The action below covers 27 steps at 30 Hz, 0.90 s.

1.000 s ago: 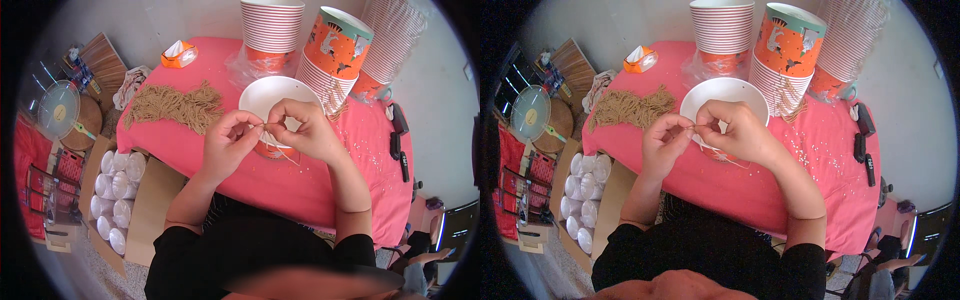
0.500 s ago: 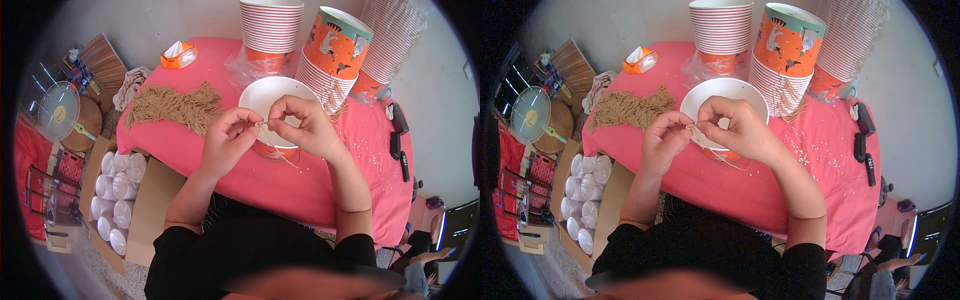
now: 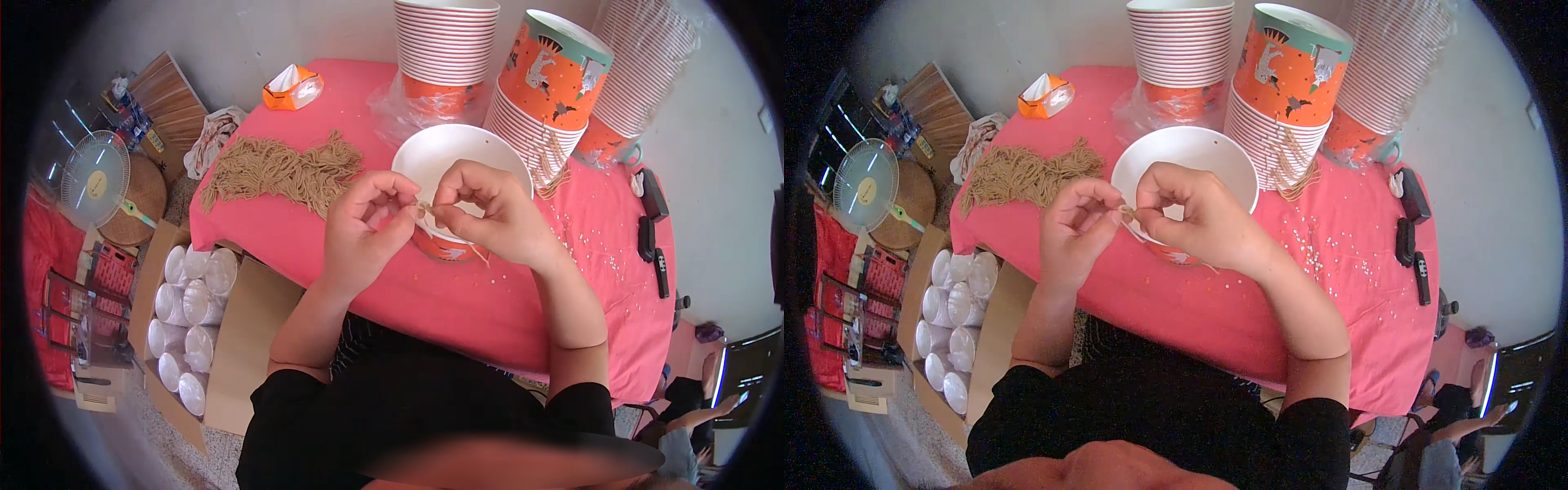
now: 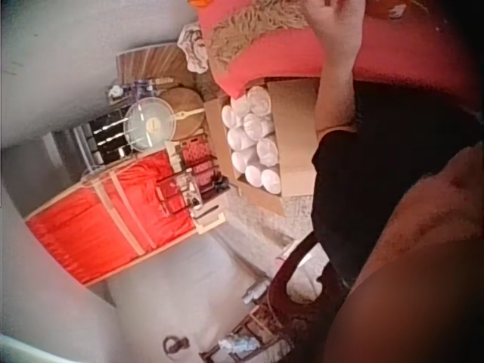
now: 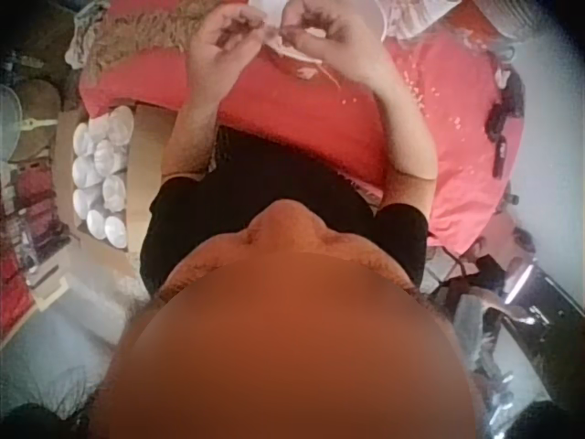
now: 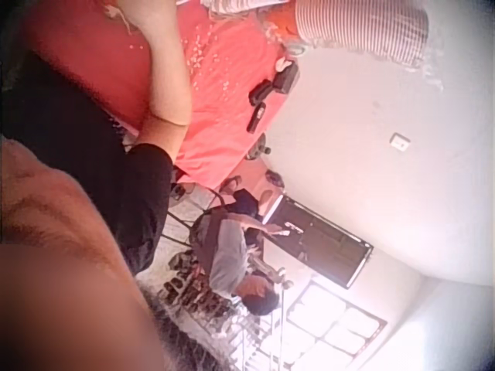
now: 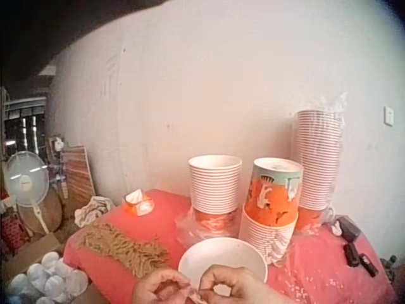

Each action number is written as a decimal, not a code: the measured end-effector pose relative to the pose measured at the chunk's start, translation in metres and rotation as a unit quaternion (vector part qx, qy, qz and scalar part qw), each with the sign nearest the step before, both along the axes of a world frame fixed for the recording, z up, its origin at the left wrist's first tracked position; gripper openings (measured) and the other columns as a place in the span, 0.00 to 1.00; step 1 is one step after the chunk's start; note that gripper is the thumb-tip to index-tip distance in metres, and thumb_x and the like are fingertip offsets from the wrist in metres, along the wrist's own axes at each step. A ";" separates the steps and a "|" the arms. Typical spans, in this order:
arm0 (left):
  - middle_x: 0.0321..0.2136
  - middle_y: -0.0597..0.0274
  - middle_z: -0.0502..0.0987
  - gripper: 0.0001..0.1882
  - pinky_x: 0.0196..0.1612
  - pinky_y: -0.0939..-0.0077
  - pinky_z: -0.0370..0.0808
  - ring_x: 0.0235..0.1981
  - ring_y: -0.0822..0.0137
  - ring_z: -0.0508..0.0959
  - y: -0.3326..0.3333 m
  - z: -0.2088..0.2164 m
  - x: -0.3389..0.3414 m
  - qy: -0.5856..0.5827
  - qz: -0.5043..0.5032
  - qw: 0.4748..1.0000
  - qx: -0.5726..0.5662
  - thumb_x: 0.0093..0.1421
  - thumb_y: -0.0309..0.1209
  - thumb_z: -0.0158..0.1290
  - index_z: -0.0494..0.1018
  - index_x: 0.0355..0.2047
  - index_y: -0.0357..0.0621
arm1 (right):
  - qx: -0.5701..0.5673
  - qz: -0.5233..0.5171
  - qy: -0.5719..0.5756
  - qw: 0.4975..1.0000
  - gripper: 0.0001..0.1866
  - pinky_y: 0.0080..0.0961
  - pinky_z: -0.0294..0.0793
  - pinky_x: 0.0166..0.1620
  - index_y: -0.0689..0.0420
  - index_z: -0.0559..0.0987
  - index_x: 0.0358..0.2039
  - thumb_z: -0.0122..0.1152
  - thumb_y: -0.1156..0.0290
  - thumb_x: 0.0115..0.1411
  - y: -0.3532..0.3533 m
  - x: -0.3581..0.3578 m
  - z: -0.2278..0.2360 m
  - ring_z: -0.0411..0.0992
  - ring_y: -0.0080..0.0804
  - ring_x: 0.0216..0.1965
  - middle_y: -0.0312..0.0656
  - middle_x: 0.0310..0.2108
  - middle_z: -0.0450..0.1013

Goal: Tying string handles onto paper buckets in a packaging workspace.

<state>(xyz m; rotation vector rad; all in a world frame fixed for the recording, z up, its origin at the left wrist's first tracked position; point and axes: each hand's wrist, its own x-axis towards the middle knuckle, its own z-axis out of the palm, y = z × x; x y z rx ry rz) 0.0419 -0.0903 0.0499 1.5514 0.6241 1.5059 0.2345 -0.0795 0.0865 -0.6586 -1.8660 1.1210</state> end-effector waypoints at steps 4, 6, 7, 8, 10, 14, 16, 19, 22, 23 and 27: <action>0.32 0.65 0.72 0.12 0.37 0.80 0.74 0.32 0.75 0.76 0.000 0.002 -0.001 -0.031 -0.073 0.996 -0.047 0.57 0.13 0.48 0.70 0.42 0.35 | 0.001 -0.008 0.002 1.000 0.05 0.19 0.71 0.36 0.62 0.71 0.28 0.59 0.82 0.55 -0.001 0.000 0.002 0.69 0.17 0.32 0.33 0.26 0.71; 0.32 0.64 0.72 0.13 0.36 0.80 0.75 0.31 0.74 0.76 0.001 0.002 -0.003 -0.032 -0.093 0.994 -0.048 0.58 0.13 0.47 0.69 0.43 0.35 | 0.009 -0.008 0.008 1.000 0.05 0.19 0.71 0.36 0.62 0.71 0.29 0.59 0.82 0.55 -0.002 -0.001 0.002 0.69 0.16 0.31 0.33 0.26 0.71; 0.31 0.63 0.72 0.12 0.34 0.80 0.74 0.30 0.74 0.76 0.003 0.001 -0.004 -0.037 -0.116 0.991 -0.057 0.58 0.14 0.47 0.69 0.43 0.34 | 0.016 -0.008 0.015 1.000 0.05 0.19 0.71 0.36 0.62 0.71 0.29 0.59 0.82 0.55 -0.002 -0.002 0.001 0.69 0.16 0.31 0.33 0.25 0.71; 0.30 0.62 0.73 0.12 0.32 0.81 0.73 0.29 0.75 0.75 0.004 0.001 -0.005 -0.041 -0.141 0.987 -0.065 0.59 0.15 0.46 0.69 0.43 0.34 | 0.016 -0.009 0.015 1.000 0.05 0.19 0.71 0.36 0.62 0.71 0.29 0.59 0.82 0.55 -0.002 -0.001 0.001 0.69 0.16 0.31 0.33 0.25 0.71; 0.30 0.62 0.72 0.11 0.31 0.82 0.72 0.28 0.75 0.74 0.004 0.003 -0.008 -0.049 -0.164 0.981 -0.091 0.60 0.16 0.46 0.69 0.43 0.34 | 0.050 -0.020 0.004 0.999 0.05 0.19 0.70 0.35 0.62 0.71 0.29 0.59 0.82 0.55 0.000 0.000 -0.001 0.69 0.16 0.30 0.33 0.25 0.71; 0.29 0.63 0.72 0.09 0.28 0.83 0.69 0.25 0.77 0.71 0.004 0.004 -0.011 -0.051 -0.179 0.974 -0.130 0.60 0.18 0.47 0.69 0.42 0.35 | 0.051 -0.025 0.014 0.998 0.05 0.19 0.70 0.34 0.61 0.71 0.28 0.59 0.82 0.56 -0.001 0.000 0.000 0.68 0.16 0.29 0.33 0.24 0.71; 0.29 0.63 0.73 0.09 0.28 0.83 0.69 0.25 0.78 0.71 0.004 0.003 -0.010 -0.048 -0.173 0.975 -0.131 0.60 0.18 0.47 0.70 0.42 0.35 | 0.050 -0.023 0.009 0.998 0.05 0.19 0.70 0.34 0.61 0.71 0.28 0.59 0.82 0.56 -0.001 0.001 0.001 0.68 0.15 0.29 0.32 0.24 0.71; 0.30 0.63 0.73 0.08 0.29 0.84 0.69 0.26 0.79 0.71 0.003 0.002 -0.009 -0.032 -0.158 0.979 -0.128 0.60 0.18 0.48 0.71 0.40 0.35 | 0.053 -0.026 0.004 0.998 0.05 0.19 0.70 0.34 0.61 0.71 0.28 0.59 0.82 0.56 -0.001 0.001 0.002 0.68 0.16 0.30 0.33 0.24 0.71; 0.31 0.65 0.74 0.07 0.29 0.86 0.69 0.28 0.80 0.72 0.003 0.002 -0.008 -0.015 -0.142 0.982 -0.127 0.60 0.18 0.50 0.71 0.39 0.35 | 0.046 -0.031 0.009 0.998 0.05 0.18 0.70 0.34 0.62 0.71 0.28 0.59 0.82 0.55 -0.003 0.002 0.005 0.68 0.16 0.30 0.33 0.24 0.71; 0.31 0.65 0.75 0.06 0.30 0.87 0.70 0.29 0.81 0.73 0.003 0.001 -0.008 -0.009 -0.135 0.982 -0.129 0.60 0.18 0.50 0.71 0.38 0.35 | 0.046 -0.031 0.009 0.998 0.05 0.18 0.70 0.34 0.62 0.71 0.28 0.59 0.82 0.55 -0.003 0.003 0.005 0.68 0.16 0.30 0.33 0.24 0.71; 0.31 0.67 0.75 0.04 0.32 0.88 0.70 0.31 0.82 0.74 -0.001 0.004 -0.005 0.001 -0.119 0.987 -0.110 0.60 0.19 0.51 0.71 0.37 0.35 | 0.040 -0.015 -0.044 0.998 0.06 0.19 0.73 0.41 0.61 0.73 0.31 0.57 0.86 0.55 -0.002 0.007 0.007 0.72 0.18 0.34 0.32 0.29 0.72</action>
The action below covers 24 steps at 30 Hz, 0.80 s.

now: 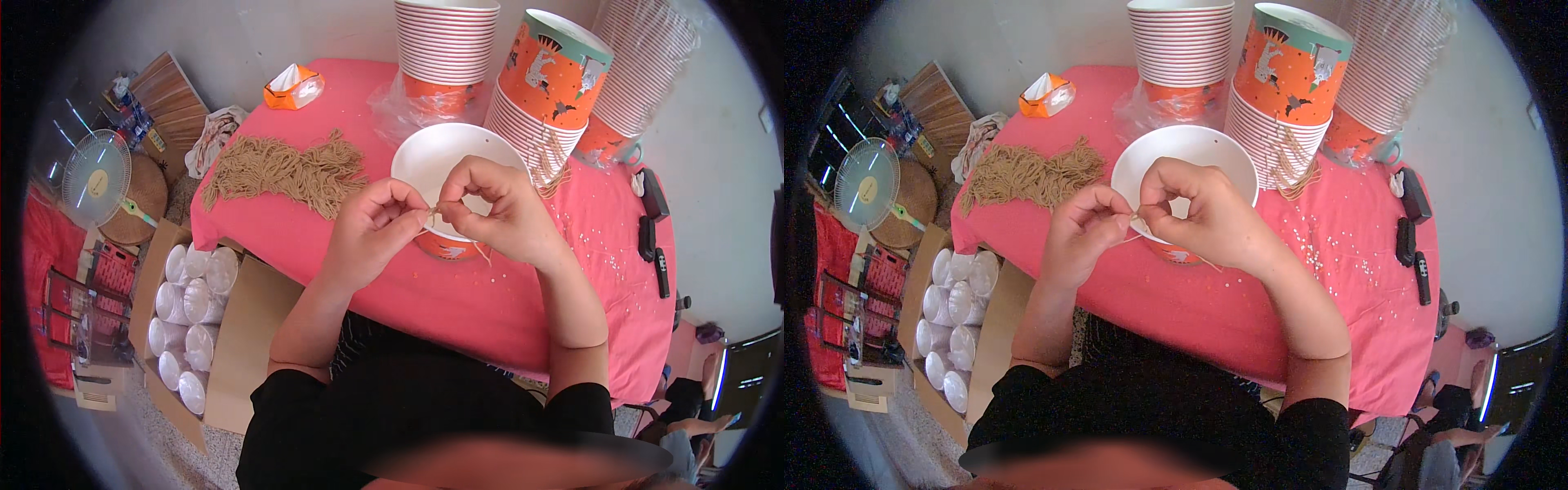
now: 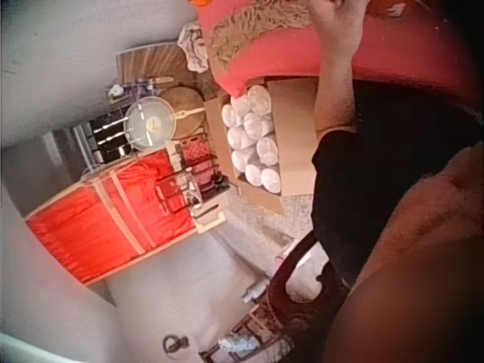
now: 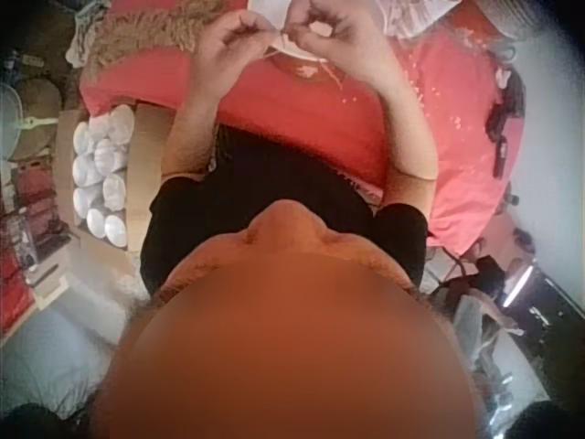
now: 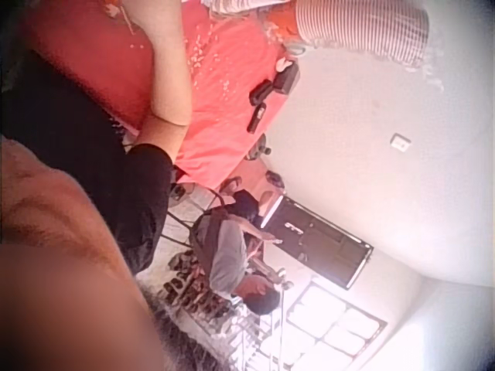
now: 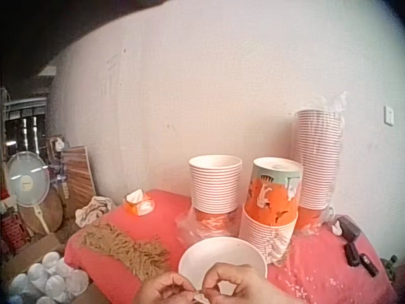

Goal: Tying string handles onto paper buckets in a packaging workspace.

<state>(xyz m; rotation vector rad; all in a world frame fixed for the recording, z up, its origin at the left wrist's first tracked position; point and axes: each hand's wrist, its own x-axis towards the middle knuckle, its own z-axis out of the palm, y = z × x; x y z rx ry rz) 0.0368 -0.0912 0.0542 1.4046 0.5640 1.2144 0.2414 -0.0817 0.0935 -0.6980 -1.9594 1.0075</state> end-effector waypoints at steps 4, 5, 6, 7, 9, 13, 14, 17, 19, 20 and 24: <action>0.30 0.68 0.76 0.03 0.33 0.88 0.71 0.31 0.83 0.74 -0.001 0.000 0.001 0.033 0.030 0.999 0.011 0.60 0.20 0.53 0.73 0.35 0.35 | 0.023 0.005 -0.014 1.000 0.05 0.18 0.72 0.40 0.62 0.73 0.30 0.57 0.86 0.54 0.000 0.001 0.000 0.70 0.17 0.33 0.31 0.28 0.70; 0.29 0.69 0.76 0.03 0.33 0.88 0.71 0.30 0.83 0.74 -0.002 0.001 0.000 0.033 0.036 0.999 0.008 0.60 0.20 0.53 0.73 0.35 0.35 | 0.023 0.006 -0.014 1.000 0.05 0.18 0.72 0.40 0.62 0.73 0.30 0.57 0.86 0.54 0.000 0.001 0.000 0.70 0.17 0.33 0.31 0.28 0.70; 0.29 0.69 0.76 0.03 0.33 0.88 0.71 0.30 0.83 0.74 -0.002 0.001 0.001 0.033 0.037 0.999 0.008 0.60 0.20 0.53 0.73 0.35 0.35 | 0.017 0.003 -0.020 1.000 0.05 0.18 0.71 0.40 0.62 0.73 0.29 0.57 0.86 0.54 -0.001 0.001 0.001 0.69 0.17 0.33 0.31 0.28 0.70; 0.28 0.69 0.76 0.03 0.33 0.88 0.71 0.30 0.83 0.74 -0.002 0.001 0.001 0.044 0.046 0.998 0.015 0.60 0.20 0.53 0.73 0.36 0.35 | 0.012 -0.001 -0.027 1.000 0.05 0.18 0.71 0.39 0.62 0.73 0.29 0.57 0.86 0.54 -0.001 0.001 0.001 0.69 0.17 0.32 0.31 0.28 0.70; 0.28 0.69 0.76 0.04 0.33 0.88 0.71 0.30 0.83 0.74 -0.003 0.000 0.003 0.056 0.056 0.997 0.022 0.61 0.21 0.54 0.74 0.36 0.35 | 0.018 -0.003 -0.039 0.999 0.05 0.17 0.70 0.38 0.61 0.72 0.29 0.57 0.85 0.54 -0.002 0.001 0.004 0.68 0.17 0.32 0.31 0.27 0.70; 0.29 0.69 0.76 0.04 0.33 0.87 0.71 0.30 0.83 0.74 -0.001 -0.002 0.004 0.056 0.062 0.995 0.058 0.62 0.22 0.54 0.74 0.37 0.35 | 0.051 -0.002 -0.042 0.998 0.06 0.17 0.69 0.36 0.61 0.72 0.28 0.58 0.85 0.54 0.000 0.002 0.001 0.67 0.16 0.31 0.31 0.26 0.69; 0.29 0.69 0.76 0.04 0.33 0.87 0.71 0.30 0.83 0.74 0.000 -0.002 0.003 0.071 0.071 0.991 0.086 0.62 0.22 0.53 0.74 0.37 0.35 | 0.050 -0.002 -0.042 0.998 0.06 0.17 0.69 0.36 0.61 0.72 0.28 0.58 0.85 0.54 0.000 0.002 0.001 0.67 0.16 0.31 0.31 0.26 0.69; 0.29 0.69 0.76 0.03 0.32 0.87 0.70 0.30 0.83 0.74 -0.005 0.005 0.004 0.037 0.045 0.998 0.024 0.61 0.21 0.54 0.75 0.36 0.35 | 0.083 -0.010 -0.004 0.996 0.05 0.21 0.69 0.30 0.62 0.71 0.27 0.59 0.83 0.53 0.001 0.001 0.001 0.68 0.19 0.26 0.35 0.21 0.68; 0.28 0.69 0.76 0.03 0.31 0.87 0.69 0.29 0.83 0.73 -0.004 0.003 0.004 0.047 0.054 0.997 0.038 0.60 0.20 0.54 0.75 0.35 0.35 | 0.069 -0.006 -0.005 0.998 0.05 0.21 0.70 0.31 0.63 0.71 0.27 0.58 0.83 0.53 0.002 0.002 0.001 0.68 0.19 0.27 0.36 0.21 0.68; 0.28 0.69 0.75 0.02 0.30 0.87 0.69 0.29 0.83 0.73 -0.003 0.001 0.004 0.058 0.062 0.995 0.052 0.60 0.20 0.54 0.75 0.34 0.35 | 0.069 -0.006 -0.005 0.998 0.05 0.21 0.70 0.31 0.63 0.71 0.27 0.58 0.83 0.53 0.001 0.002 0.001 0.68 0.19 0.27 0.36 0.21 0.68; 0.26 0.71 0.74 0.02 0.27 0.88 0.65 0.25 0.86 0.70 -0.002 -0.002 0.004 0.089 0.079 0.986 0.115 0.59 0.20 0.55 0.75 0.33 0.36 | 0.040 -0.003 -0.010 0.999 0.05 0.19 0.69 0.34 0.62 0.71 0.28 0.57 0.84 0.53 -0.002 0.004 0.006 0.67 0.18 0.29 0.33 0.24 0.68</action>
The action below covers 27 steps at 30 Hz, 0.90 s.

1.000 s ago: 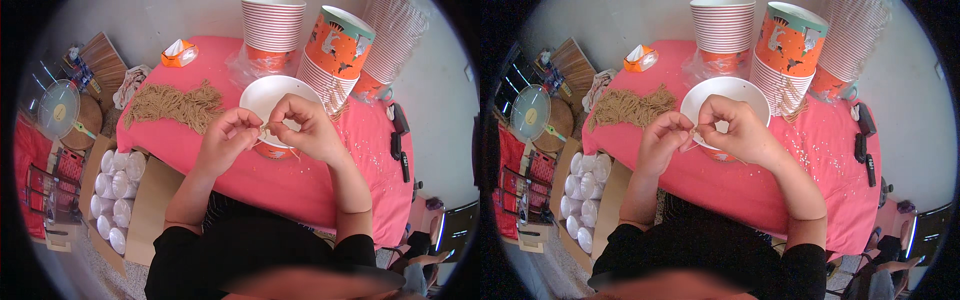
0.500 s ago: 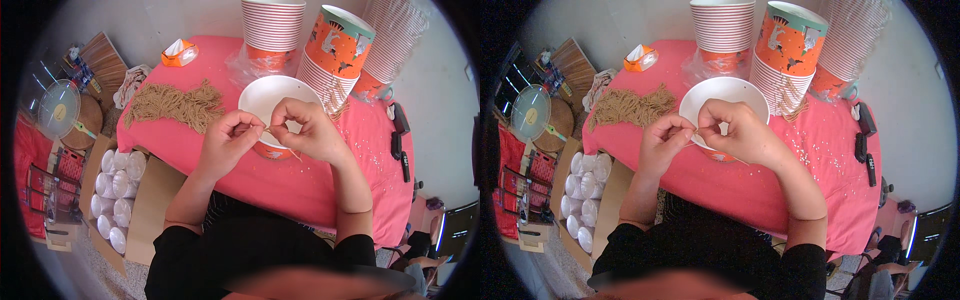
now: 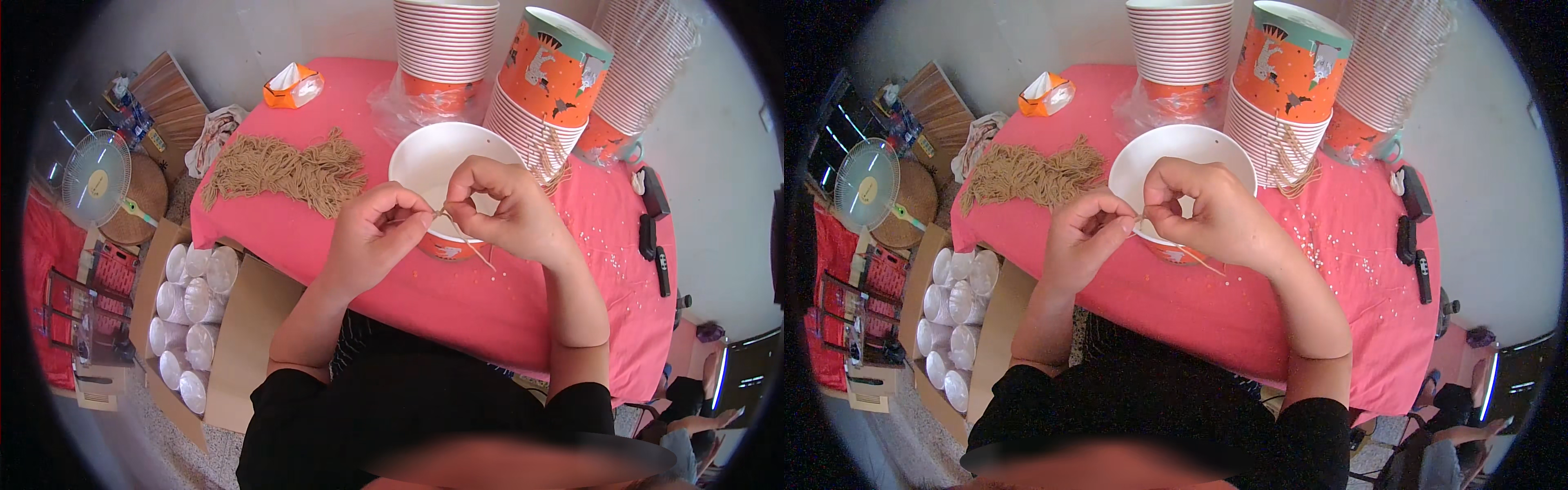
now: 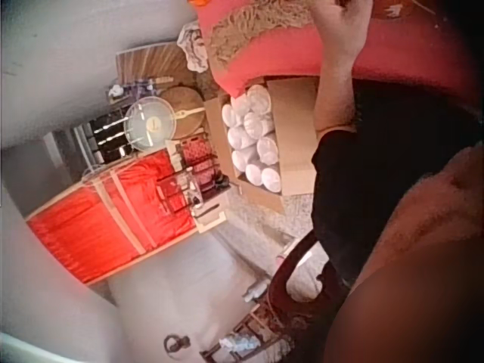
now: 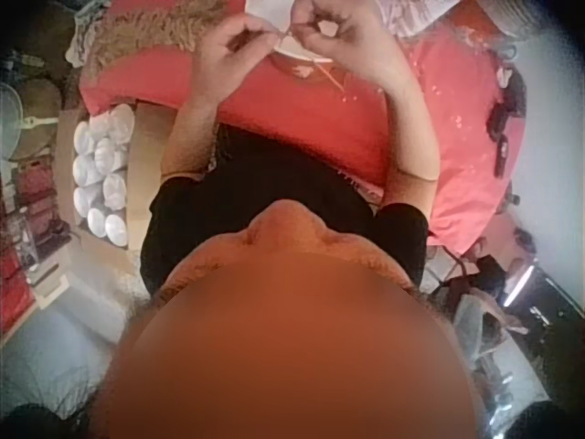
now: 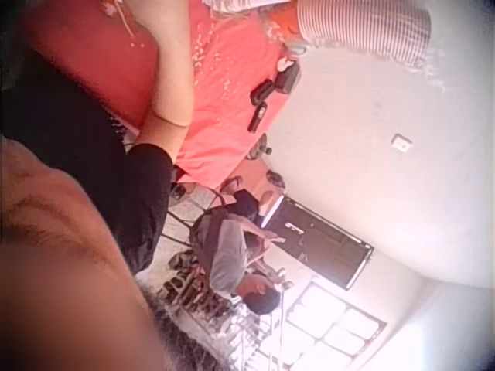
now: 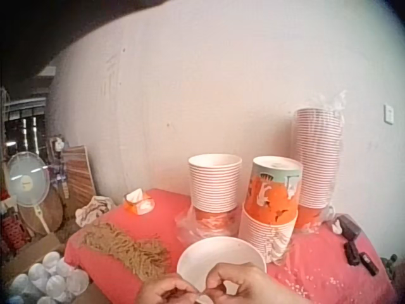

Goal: Tying string handles onto paper buckets in a packaging workspace.

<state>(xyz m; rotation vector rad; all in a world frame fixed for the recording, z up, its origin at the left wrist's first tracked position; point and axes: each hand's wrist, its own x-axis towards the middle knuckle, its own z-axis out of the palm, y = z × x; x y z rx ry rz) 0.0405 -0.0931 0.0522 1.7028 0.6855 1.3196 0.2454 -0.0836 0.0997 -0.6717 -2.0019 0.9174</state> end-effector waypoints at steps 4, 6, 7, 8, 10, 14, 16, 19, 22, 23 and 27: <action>0.22 0.75 0.71 0.02 0.23 0.90 0.59 0.21 0.87 0.64 -0.003 0.000 0.002 0.014 0.019 1.000 -0.013 0.59 0.20 0.56 0.75 0.33 0.37 | 0.019 0.000 -0.023 1.000 0.05 0.17 0.69 0.36 0.61 0.72 0.28 0.57 0.85 0.53 0.000 0.000 -0.001 0.67 0.16 0.30 0.31 0.26 0.69; 0.21 0.76 0.70 0.03 0.23 0.90 0.57 0.20 0.88 0.63 -0.004 -0.001 0.002 0.015 0.026 0.999 -0.021 0.59 0.20 0.56 0.75 0.33 0.37 | 0.020 -0.002 -0.025 0.999 0.05 0.17 0.69 0.36 0.61 0.72 0.28 0.57 0.85 0.53 0.000 -0.001 -0.002 0.67 0.17 0.30 0.31 0.26 0.69; 0.22 0.75 0.72 0.03 0.23 0.91 0.59 0.21 0.88 0.64 -0.003 -0.002 0.001 0.013 0.024 0.999 -0.028 0.59 0.20 0.55 0.75 0.34 0.36 | 0.020 -0.004 -0.028 0.999 0.05 0.17 0.69 0.36 0.61 0.73 0.28 0.58 0.85 0.53 0.000 -0.001 -0.002 0.68 0.17 0.30 0.31 0.25 0.70; 0.23 0.74 0.73 0.03 0.23 0.91 0.60 0.21 0.88 0.66 -0.003 -0.003 0.001 0.011 0.021 0.999 -0.033 0.59 0.20 0.55 0.75 0.35 0.36 | 0.020 -0.005 -0.028 0.999 0.05 0.17 0.69 0.36 0.61 0.73 0.28 0.58 0.85 0.53 0.000 -0.001 -0.002 0.68 0.17 0.30 0.31 0.25 0.70; 0.24 0.72 0.75 0.04 0.24 0.91 0.62 0.23 0.88 0.68 -0.003 -0.003 0.007 -0.026 0.014 0.999 -0.032 0.60 0.19 0.55 0.75 0.36 0.36 | 0.049 -0.008 -0.025 0.998 0.05 0.17 0.70 0.35 0.61 0.73 0.28 0.58 0.85 0.52 -0.001 -0.002 -0.002 0.68 0.17 0.30 0.31 0.26 0.70; 0.27 0.69 0.78 0.05 0.26 0.92 0.67 0.26 0.87 0.73 -0.003 -0.005 0.008 -0.062 0.005 0.998 -0.016 0.61 0.19 0.54 0.76 0.38 0.36 | 0.038 -0.012 -0.019 0.999 0.05 0.18 0.70 0.36 0.62 0.74 0.29 0.58 0.85 0.53 0.000 -0.002 -0.002 0.69 0.18 0.30 0.32 0.26 0.70; 0.27 0.70 0.78 0.05 0.26 0.92 0.66 0.26 0.87 0.72 -0.002 -0.008 0.007 -0.066 0.006 0.998 -0.018 0.61 0.19 0.54 0.76 0.38 0.35 | 0.042 -0.003 -0.008 0.999 0.04 0.18 0.70 0.37 0.62 0.74 0.29 0.60 0.83 0.54 0.002 -0.001 -0.003 0.69 0.18 0.31 0.33 0.27 0.71; 0.27 0.70 0.78 0.05 0.26 0.92 0.66 0.26 0.87 0.72 0.001 -0.012 0.004 -0.068 0.015 0.998 -0.010 0.61 0.20 0.54 0.76 0.38 0.35 | -0.003 -0.019 0.046 0.999 0.05 0.19 0.70 0.37 0.62 0.75 0.30 0.63 0.81 0.55 0.003 -0.001 -0.002 0.70 0.18 0.32 0.33 0.28 0.71; 0.27 0.70 0.78 0.05 0.27 0.92 0.66 0.26 0.87 0.72 0.002 -0.012 0.002 -0.080 0.012 0.997 -0.013 0.62 0.21 0.55 0.76 0.38 0.35 | 0.046 -0.031 0.023 0.998 0.05 0.19 0.70 0.36 0.62 0.76 0.30 0.63 0.81 0.54 0.007 0.004 -0.002 0.70 0.19 0.31 0.33 0.28 0.72; 0.27 0.70 0.78 0.05 0.28 0.92 0.67 0.27 0.86 0.73 0.002 -0.012 0.001 -0.094 0.003 0.995 -0.026 0.62 0.21 0.55 0.76 0.38 0.35 | 0.046 -0.030 0.023 0.998 0.05 0.19 0.70 0.36 0.62 0.76 0.30 0.63 0.81 0.54 0.006 0.002 -0.002 0.70 0.19 0.31 0.33 0.28 0.72; 0.29 0.69 0.78 0.05 0.30 0.91 0.69 0.29 0.85 0.74 -0.001 -0.008 0.007 -0.123 -0.004 0.992 -0.040 0.62 0.22 0.55 0.76 0.38 0.34 | 0.092 -0.023 -0.024 0.995 0.04 0.25 0.70 0.28 0.63 0.76 0.29 0.63 0.79 0.54 0.004 -0.006 -0.005 0.72 0.29 0.25 0.40 0.25 0.72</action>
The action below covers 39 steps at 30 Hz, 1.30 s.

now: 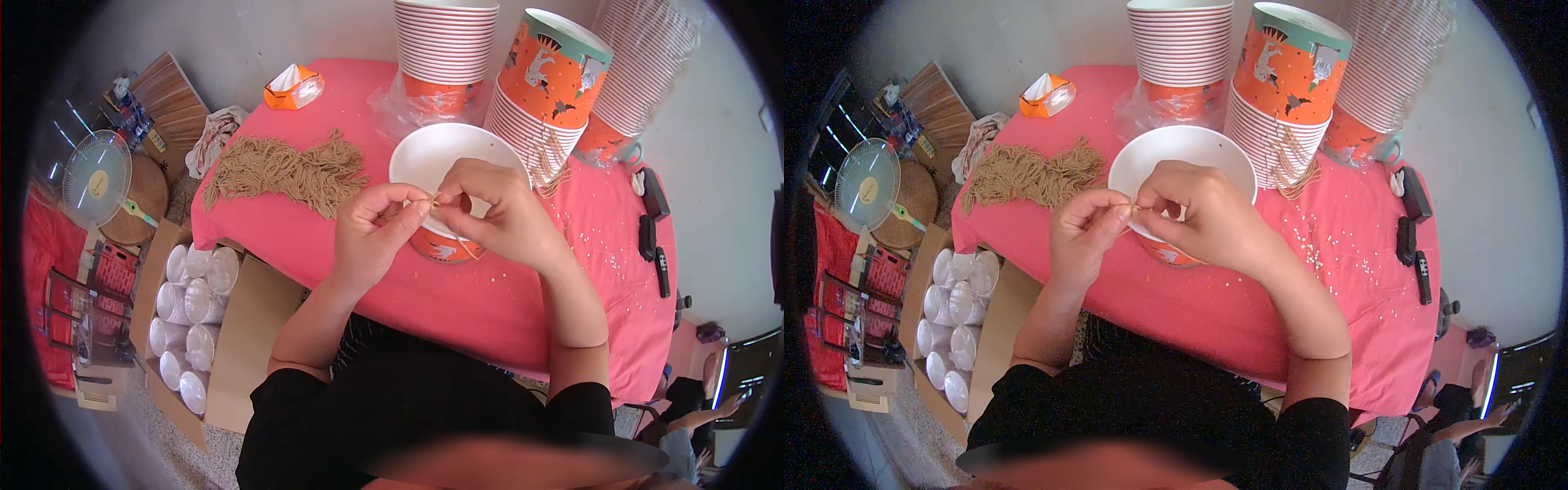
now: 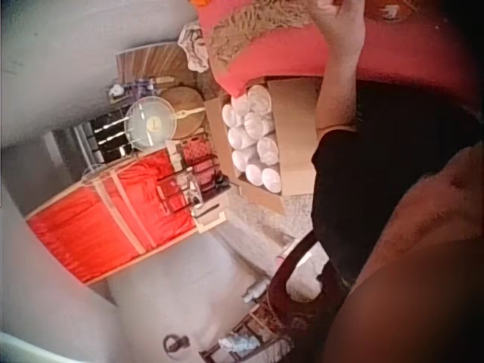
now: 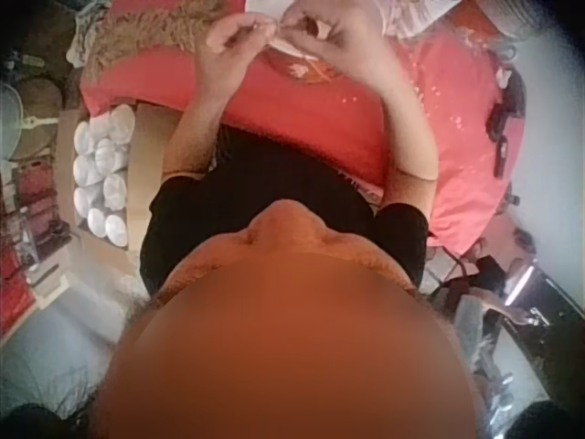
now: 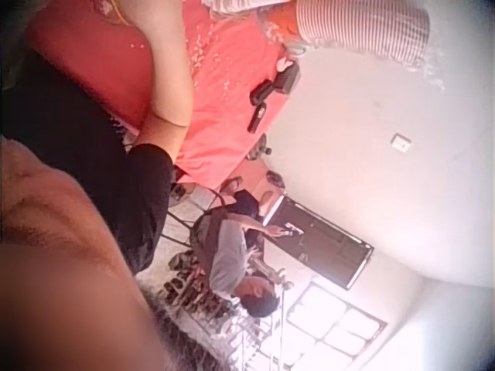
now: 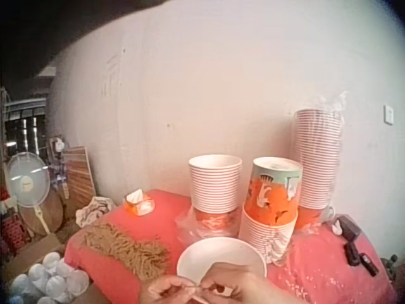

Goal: Tying string handles onto paper buckets in a packaging workspace.

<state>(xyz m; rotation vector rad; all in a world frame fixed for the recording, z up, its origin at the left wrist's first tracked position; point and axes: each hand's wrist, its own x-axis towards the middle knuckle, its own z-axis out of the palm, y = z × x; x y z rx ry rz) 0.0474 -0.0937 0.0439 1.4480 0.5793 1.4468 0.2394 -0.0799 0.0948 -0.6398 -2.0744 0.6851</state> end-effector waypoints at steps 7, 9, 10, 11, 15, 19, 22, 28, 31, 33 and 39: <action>0.27 0.70 0.77 0.05 0.29 0.91 0.67 0.27 0.85 0.72 0.000 0.004 0.000 0.013 -0.001 0.999 -0.052 0.63 0.23 0.53 0.76 0.38 0.34 | 0.061 -0.021 0.004 0.998 0.05 0.27 0.71 0.26 0.63 0.74 0.29 0.61 0.83 0.52 0.004 0.001 0.000 0.72 0.32 0.25 0.42 0.25 0.71; 0.25 0.73 0.76 0.05 0.27 0.92 0.65 0.25 0.87 0.70 0.002 0.005 -0.001 -0.008 -0.018 0.997 -0.070 0.63 0.23 0.53 0.76 0.37 0.35 | 0.056 -0.022 0.004 0.998 0.05 0.27 0.72 0.26 0.63 0.74 0.29 0.61 0.84 0.52 0.004 0.001 0.000 0.73 0.32 0.25 0.42 0.25 0.71; 0.22 0.76 0.72 0.03 0.25 0.91 0.61 0.23 0.88 0.66 0.003 0.004 -0.002 0.000 -0.024 0.996 -0.080 0.62 0.23 0.54 0.76 0.36 0.36 | 0.054 -0.024 0.005 0.998 0.05 0.27 0.72 0.26 0.63 0.74 0.29 0.61 0.84 0.52 0.004 0.002 0.001 0.73 0.32 0.25 0.42 0.25 0.71; 0.20 0.79 0.69 0.02 0.23 0.91 0.57 0.20 0.89 0.63 0.004 0.003 -0.003 0.007 -0.029 0.995 -0.090 0.62 0.23 0.54 0.75 0.35 0.38 | 0.052 -0.025 0.005 0.998 0.05 0.27 0.72 0.26 0.63 0.74 0.29 0.61 0.84 0.52 0.004 0.002 0.001 0.73 0.32 0.25 0.42 0.25 0.71; 0.17 0.82 0.64 0.01 0.21 0.90 0.51 0.18 0.90 0.57 0.002 0.004 0.002 0.059 0.033 0.997 -0.043 0.61 0.23 0.55 0.75 0.33 0.40 | 0.061 -0.021 -0.003 0.998 0.05 0.26 0.72 0.27 0.64 0.74 0.29 0.61 0.84 0.52 0.005 0.002 -0.001 0.73 0.31 0.25 0.42 0.25 0.71; 0.17 0.82 0.64 0.01 0.21 0.90 0.53 0.18 0.90 0.59 0.003 0.001 0.005 0.058 0.049 0.997 -0.022 0.60 0.22 0.55 0.75 0.33 0.39 | 0.044 -0.009 0.020 0.999 0.05 0.26 0.71 0.28 0.64 0.74 0.29 0.62 0.83 0.52 0.003 -0.003 0.001 0.73 0.31 0.25 0.42 0.25 0.71; 0.18 0.80 0.67 0.01 0.22 0.91 0.57 0.20 0.89 0.62 0.002 0.002 0.004 0.071 0.042 0.997 -0.007 0.61 0.22 0.55 0.75 0.33 0.37 | 0.055 -0.016 0.024 0.998 0.05 0.26 0.71 0.28 0.64 0.75 0.30 0.62 0.82 0.53 0.003 -0.002 -0.002 0.72 0.31 0.25 0.42 0.25 0.71; 0.24 0.72 0.75 0.02 0.28 0.90 0.65 0.25 0.86 0.70 -0.005 0.002 0.009 0.052 0.050 0.997 0.022 0.62 0.23 0.55 0.74 0.33 0.38 | 0.051 -0.021 0.034 0.998 0.02 0.25 0.70 0.27 0.64 0.76 0.30 0.60 0.81 0.56 0.006 -0.001 -0.002 0.71 0.28 0.25 0.41 0.25 0.72; 0.25 0.68 0.78 0.02 0.29 0.89 0.70 0.28 0.84 0.74 -0.006 -0.001 0.008 0.063 0.063 0.995 0.054 0.62 0.22 0.55 0.74 0.34 0.36 | 0.031 -0.020 0.044 0.998 0.02 0.23 0.70 0.28 0.63 0.76 0.30 0.60 0.80 0.57 0.007 0.000 -0.003 0.71 0.26 0.26 0.41 0.25 0.72; 0.25 0.69 0.77 0.02 0.29 0.89 0.70 0.28 0.84 0.74 -0.006 -0.003 0.005 0.070 0.065 0.994 0.058 0.62 0.22 0.55 0.74 0.34 0.36 | 0.025 -0.021 0.046 0.998 0.02 0.22 0.69 0.28 0.63 0.76 0.30 0.60 0.80 0.58 0.007 0.000 -0.004 0.71 0.25 0.27 0.40 0.25 0.72; 0.27 0.69 0.76 0.03 0.29 0.88 0.68 0.25 0.84 0.71 -0.006 -0.002 0.002 0.063 0.041 0.997 0.019 0.61 0.21 0.55 0.73 0.35 0.36 | -0.019 -0.005 0.035 0.999 0.03 0.21 0.70 0.30 0.64 0.76 0.31 0.61 0.78 0.58 0.007 0.001 -0.004 0.70 0.21 0.28 0.38 0.25 0.72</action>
